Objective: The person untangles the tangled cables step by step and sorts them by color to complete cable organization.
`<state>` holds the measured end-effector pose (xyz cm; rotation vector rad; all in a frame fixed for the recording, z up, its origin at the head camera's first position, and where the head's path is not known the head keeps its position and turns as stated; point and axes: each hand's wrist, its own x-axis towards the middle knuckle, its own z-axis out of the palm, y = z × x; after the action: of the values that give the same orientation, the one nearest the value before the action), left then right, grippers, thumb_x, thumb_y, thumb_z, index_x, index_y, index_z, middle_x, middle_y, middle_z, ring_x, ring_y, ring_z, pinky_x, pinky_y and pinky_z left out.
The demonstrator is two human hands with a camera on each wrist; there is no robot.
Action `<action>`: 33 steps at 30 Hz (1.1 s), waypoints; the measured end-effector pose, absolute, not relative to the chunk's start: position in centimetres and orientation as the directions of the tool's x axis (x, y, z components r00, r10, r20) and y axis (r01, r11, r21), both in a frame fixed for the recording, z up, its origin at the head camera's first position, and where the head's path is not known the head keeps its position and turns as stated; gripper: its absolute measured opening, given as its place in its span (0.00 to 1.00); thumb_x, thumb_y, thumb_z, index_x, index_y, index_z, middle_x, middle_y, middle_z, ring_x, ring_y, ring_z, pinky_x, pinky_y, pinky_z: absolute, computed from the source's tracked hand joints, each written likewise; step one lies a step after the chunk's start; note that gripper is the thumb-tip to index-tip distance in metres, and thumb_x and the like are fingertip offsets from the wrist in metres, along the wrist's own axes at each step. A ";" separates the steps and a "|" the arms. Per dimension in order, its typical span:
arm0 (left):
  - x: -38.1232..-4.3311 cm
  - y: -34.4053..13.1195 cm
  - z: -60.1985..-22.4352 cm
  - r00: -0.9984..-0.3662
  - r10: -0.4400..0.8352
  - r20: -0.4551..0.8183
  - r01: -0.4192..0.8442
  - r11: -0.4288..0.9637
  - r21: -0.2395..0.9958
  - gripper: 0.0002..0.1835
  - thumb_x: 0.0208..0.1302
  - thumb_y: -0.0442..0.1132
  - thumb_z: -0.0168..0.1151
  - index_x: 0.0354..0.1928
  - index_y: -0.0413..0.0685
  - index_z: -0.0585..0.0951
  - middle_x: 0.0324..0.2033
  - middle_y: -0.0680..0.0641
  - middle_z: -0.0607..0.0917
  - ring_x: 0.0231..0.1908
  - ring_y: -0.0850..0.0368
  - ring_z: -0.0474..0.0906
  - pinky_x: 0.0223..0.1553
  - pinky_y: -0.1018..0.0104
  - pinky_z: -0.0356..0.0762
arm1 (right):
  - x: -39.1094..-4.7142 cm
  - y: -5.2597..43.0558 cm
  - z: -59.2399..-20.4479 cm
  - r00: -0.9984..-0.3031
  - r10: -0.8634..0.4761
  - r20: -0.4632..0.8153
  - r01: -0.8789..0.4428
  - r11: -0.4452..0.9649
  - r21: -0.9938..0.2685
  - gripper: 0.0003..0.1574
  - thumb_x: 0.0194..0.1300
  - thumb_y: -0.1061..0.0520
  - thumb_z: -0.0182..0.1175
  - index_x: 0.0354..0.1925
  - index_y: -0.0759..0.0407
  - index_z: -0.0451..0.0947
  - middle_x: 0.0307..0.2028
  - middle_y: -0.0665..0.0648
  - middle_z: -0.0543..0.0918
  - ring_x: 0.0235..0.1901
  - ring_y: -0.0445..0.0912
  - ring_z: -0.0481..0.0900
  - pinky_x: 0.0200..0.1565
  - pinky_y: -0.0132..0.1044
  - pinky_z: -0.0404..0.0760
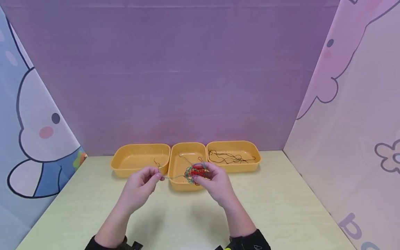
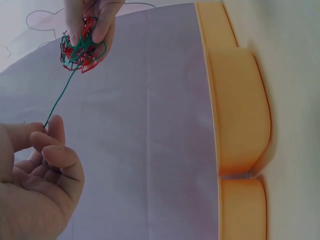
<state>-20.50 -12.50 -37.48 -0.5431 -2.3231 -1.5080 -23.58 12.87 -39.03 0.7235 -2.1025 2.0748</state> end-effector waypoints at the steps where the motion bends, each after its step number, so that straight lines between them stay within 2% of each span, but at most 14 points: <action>1: -20.5 -12.5 -37.5 -0.878 0.140 0.457 0.475 0.366 0.800 0.05 0.69 0.34 0.56 0.34 0.50 0.79 0.27 0.55 0.82 0.21 0.56 0.70 0.19 0.69 0.68 | -23.6 12.9 -39.1 -0.882 -0.253 0.397 -0.401 -0.039 -0.915 0.17 0.59 0.66 0.66 0.48 0.61 0.79 0.40 0.62 0.84 0.36 0.57 0.81 0.37 0.41 0.84; 10: -20.5 -12.7 -37.3 -0.891 0.125 0.437 0.454 0.311 0.835 0.05 0.70 0.38 0.57 0.35 0.48 0.78 0.29 0.52 0.82 0.20 0.54 0.71 0.16 0.70 0.66 | -24.0 13.7 -39.0 -0.863 -0.228 0.450 -0.441 -0.093 -0.893 0.16 0.58 0.69 0.65 0.47 0.67 0.78 0.42 0.66 0.83 0.35 0.56 0.81 0.35 0.40 0.84; 16: -20.6 -12.9 -37.2 -0.902 0.116 0.415 0.428 0.343 0.836 0.04 0.71 0.38 0.56 0.36 0.49 0.77 0.30 0.52 0.82 0.21 0.54 0.71 0.16 0.70 0.67 | -24.1 14.4 -38.9 -0.872 -0.190 0.451 -0.440 -0.099 -0.892 0.16 0.57 0.69 0.66 0.44 0.68 0.77 0.44 0.65 0.82 0.37 0.55 0.81 0.37 0.39 0.84; 25: -20.9 -13.6 -37.0 -0.905 0.071 0.420 0.412 0.395 0.821 0.05 0.71 0.40 0.55 0.37 0.48 0.78 0.29 0.52 0.81 0.21 0.55 0.72 0.18 0.67 0.69 | -24.2 15.3 -38.6 -0.876 -0.154 0.457 -0.448 -0.085 -0.890 0.15 0.57 0.69 0.66 0.43 0.66 0.78 0.41 0.65 0.82 0.35 0.54 0.80 0.37 0.37 0.84; 33: -21.0 -15.0 -36.8 -0.903 -0.003 0.429 0.397 0.371 0.840 0.06 0.71 0.38 0.54 0.36 0.47 0.77 0.30 0.50 0.82 0.21 0.53 0.72 0.20 0.68 0.71 | -24.3 16.5 -38.5 -0.889 -0.102 0.446 -0.442 -0.059 -0.895 0.15 0.56 0.69 0.67 0.43 0.69 0.78 0.38 0.62 0.83 0.34 0.51 0.79 0.36 0.36 0.84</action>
<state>-20.98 -14.98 -36.78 -0.3439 -2.2782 -1.5448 -24.34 16.49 -38.53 0.5886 -1.9709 2.0418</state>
